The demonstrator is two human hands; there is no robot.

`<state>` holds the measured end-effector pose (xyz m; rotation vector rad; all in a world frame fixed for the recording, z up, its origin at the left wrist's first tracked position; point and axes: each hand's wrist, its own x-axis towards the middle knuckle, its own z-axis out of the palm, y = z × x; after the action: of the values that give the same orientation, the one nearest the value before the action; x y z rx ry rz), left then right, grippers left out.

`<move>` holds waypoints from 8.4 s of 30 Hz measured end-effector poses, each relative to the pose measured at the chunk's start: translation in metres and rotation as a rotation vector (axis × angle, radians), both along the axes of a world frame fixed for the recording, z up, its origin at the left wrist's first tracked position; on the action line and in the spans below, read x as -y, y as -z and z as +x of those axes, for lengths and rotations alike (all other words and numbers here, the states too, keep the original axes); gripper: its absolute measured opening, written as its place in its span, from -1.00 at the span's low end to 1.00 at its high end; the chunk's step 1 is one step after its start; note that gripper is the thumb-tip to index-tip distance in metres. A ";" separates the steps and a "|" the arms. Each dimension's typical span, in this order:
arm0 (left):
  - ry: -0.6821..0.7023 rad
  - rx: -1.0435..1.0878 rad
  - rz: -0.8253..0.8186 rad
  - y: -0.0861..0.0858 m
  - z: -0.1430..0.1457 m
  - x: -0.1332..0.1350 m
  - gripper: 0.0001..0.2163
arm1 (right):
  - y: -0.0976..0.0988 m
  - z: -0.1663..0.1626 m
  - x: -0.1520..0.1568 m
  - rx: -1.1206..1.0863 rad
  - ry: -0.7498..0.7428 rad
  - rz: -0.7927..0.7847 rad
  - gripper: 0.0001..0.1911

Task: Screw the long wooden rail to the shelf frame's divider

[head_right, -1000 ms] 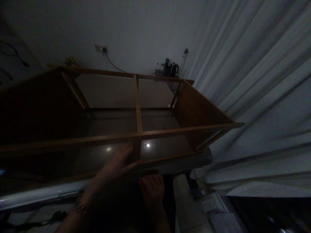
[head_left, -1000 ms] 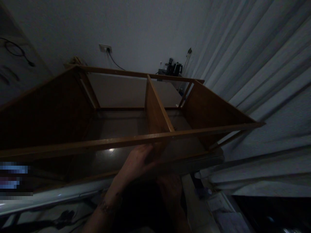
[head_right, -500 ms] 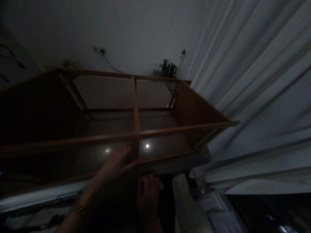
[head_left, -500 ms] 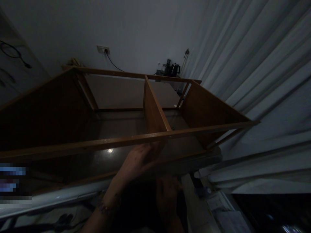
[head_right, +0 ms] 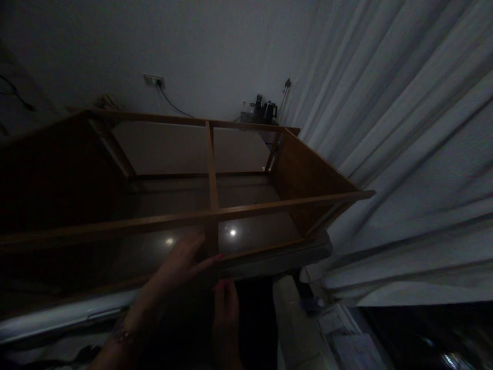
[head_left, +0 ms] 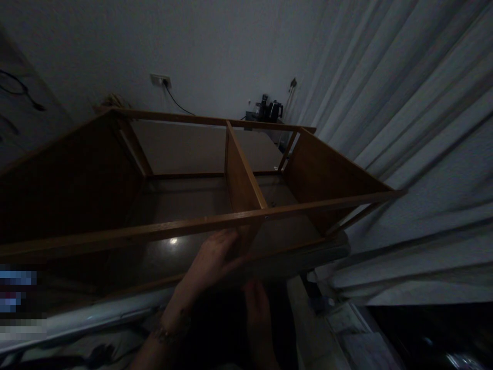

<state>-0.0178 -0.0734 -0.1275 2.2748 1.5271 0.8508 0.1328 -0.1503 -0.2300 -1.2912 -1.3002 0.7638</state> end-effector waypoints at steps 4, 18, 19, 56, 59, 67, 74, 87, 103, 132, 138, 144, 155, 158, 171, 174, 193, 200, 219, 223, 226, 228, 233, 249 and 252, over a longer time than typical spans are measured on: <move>0.009 0.016 -0.014 0.001 0.000 0.000 -0.62 | 0.000 0.007 -0.008 0.188 0.054 0.125 -0.79; -0.002 0.018 0.014 0.007 -0.001 0.000 -0.63 | -0.015 0.040 -0.028 0.585 -0.321 0.477 -0.81; 0.000 0.013 0.019 0.009 -0.001 0.000 -0.63 | -0.018 0.043 -0.030 0.619 -0.355 0.493 -0.76; -0.004 -0.031 0.066 0.010 -0.002 -0.001 -0.66 | -0.022 0.003 -0.010 0.011 -0.182 0.086 -0.69; -0.030 -0.044 0.083 0.013 -0.002 -0.001 -0.67 | -0.025 0.005 -0.010 -0.002 -0.187 0.038 -0.69; -0.042 -0.052 0.071 0.011 -0.001 -0.001 -0.65 | -0.032 0.003 -0.006 -0.118 -0.151 -0.119 -0.62; -0.034 -0.044 0.042 0.012 -0.001 -0.002 -0.67 | -0.019 -0.012 0.000 -0.321 0.004 -0.263 -0.47; -0.009 -0.022 0.054 0.011 -0.002 -0.001 -0.66 | -0.025 0.028 -0.022 0.285 -0.168 0.241 -0.77; 0.006 -0.007 0.018 0.008 -0.001 -0.001 -0.66 | -0.021 0.011 -0.017 0.411 -0.057 0.290 -0.60; -0.006 -0.008 0.053 0.009 0.000 -0.001 -0.66 | -0.037 0.023 -0.023 0.564 -0.136 0.222 -0.67; -0.018 0.013 0.059 0.010 0.000 -0.002 -0.65 | -0.042 0.022 -0.021 0.522 -0.220 0.229 -0.58; -0.026 -0.011 0.085 0.012 -0.002 -0.001 -0.66 | -0.034 0.018 -0.018 0.469 -0.129 0.229 -0.57; -0.072 -0.061 0.096 0.017 -0.001 0.000 -0.66 | -0.016 0.002 -0.008 -0.297 -0.150 -0.351 -0.37; -0.070 -0.055 0.093 0.018 0.000 -0.001 -0.64 | -0.015 -0.002 -0.008 -0.413 -0.173 -0.368 -0.38; -0.015 -0.004 0.037 0.011 0.000 -0.002 -0.68 | -0.017 0.032 -0.021 0.307 -0.012 0.111 -0.69; -0.032 -0.010 0.064 0.015 -0.001 -0.003 -0.66 | -0.026 0.039 -0.023 0.596 -0.024 0.324 -0.72; -0.033 -0.005 0.052 0.011 0.000 -0.002 -0.71 | -0.018 -0.014 -0.006 -0.197 0.011 -0.275 -0.44; -0.027 -0.032 0.082 0.016 -0.001 -0.003 -0.68 | -0.010 0.003 -0.013 0.108 0.002 -0.041 -0.66; -0.016 -0.002 0.022 0.011 0.000 -0.002 -0.69 | -0.016 0.037 -0.025 0.572 -0.306 0.458 -0.69; -0.025 -0.017 0.051 0.015 -0.001 -0.003 -0.69 | -0.015 0.030 -0.024 0.481 -0.255 0.467 -0.73; -0.029 -0.020 0.054 0.017 -0.001 -0.003 -0.68 | -0.017 0.023 -0.023 0.364 -0.208 0.429 -0.77; -0.027 -0.018 0.074 0.015 -0.001 -0.003 -0.67 | -0.019 0.018 -0.021 0.257 -0.194 0.342 -0.77; -0.011 -0.012 0.051 0.010 0.000 -0.002 -0.73 | -0.026 0.005 -0.013 -0.017 -0.153 0.055 -0.70; -0.034 -0.024 0.042 0.012 0.000 -0.002 -0.66 | -0.023 0.024 -0.024 0.512 -0.065 0.325 -0.66; -0.050 -0.025 0.035 0.012 0.000 -0.001 -0.63 | -0.025 0.016 -0.020 0.389 -0.070 0.279 -0.57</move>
<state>-0.0176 -0.0722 -0.1393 2.2893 1.5986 0.8723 0.1493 -0.1301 -0.2052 -1.2068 -1.7039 0.3667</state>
